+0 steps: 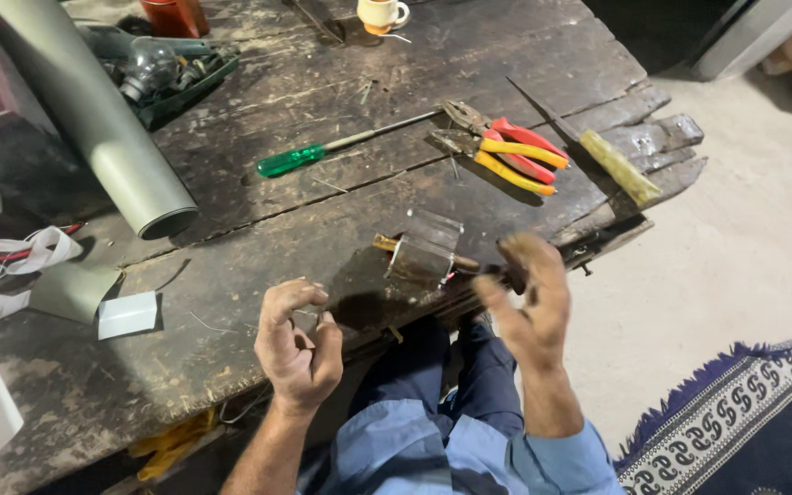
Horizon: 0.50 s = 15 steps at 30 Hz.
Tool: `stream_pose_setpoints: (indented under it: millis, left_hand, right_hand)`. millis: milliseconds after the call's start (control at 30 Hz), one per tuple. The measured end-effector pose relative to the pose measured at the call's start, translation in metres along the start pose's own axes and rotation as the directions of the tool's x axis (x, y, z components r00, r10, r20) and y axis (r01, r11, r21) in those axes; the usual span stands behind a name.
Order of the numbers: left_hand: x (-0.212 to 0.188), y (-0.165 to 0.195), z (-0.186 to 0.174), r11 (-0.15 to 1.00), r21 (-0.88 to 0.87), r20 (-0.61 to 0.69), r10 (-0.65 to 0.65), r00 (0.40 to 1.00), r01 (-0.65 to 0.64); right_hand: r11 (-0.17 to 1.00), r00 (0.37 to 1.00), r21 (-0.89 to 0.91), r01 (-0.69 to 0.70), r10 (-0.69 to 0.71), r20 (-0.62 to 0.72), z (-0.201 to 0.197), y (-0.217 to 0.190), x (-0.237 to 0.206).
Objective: The person is repairing a small electric motor by hand. They repeatedly insert and adjust thin copper wires into the slots of the motor's rotor, rotating the rotor to access different sections. Tools such as pliers and a screwdriver are visible on the workbench but are not used during the clip.
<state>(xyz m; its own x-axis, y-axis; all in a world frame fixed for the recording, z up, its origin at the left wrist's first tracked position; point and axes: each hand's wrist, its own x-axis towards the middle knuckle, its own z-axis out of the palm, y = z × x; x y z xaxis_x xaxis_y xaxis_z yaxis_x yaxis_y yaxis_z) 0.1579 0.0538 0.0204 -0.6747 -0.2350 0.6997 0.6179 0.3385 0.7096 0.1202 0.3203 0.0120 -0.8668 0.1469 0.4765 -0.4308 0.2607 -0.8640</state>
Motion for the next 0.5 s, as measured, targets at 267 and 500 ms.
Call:
stream_pose_setpoints:
  millis: [267, 500]
  left_hand:
    - [-0.013, 0.033, 0.048, 0.945, -0.08, 0.349, 0.325, 0.879, -0.318]
    - [-0.018, 0.046, 0.109, 0.947, -0.035, 0.772, 0.229, 0.592, -0.321]
  right_hand:
    - [0.976, 0.97, 0.016, -0.217, 0.213, 0.117, -0.017, 0.06, -0.078]
    - [0.975, 0.969, -0.12, -0.187, 0.203, 0.139, -0.045, 0.049, -0.119]
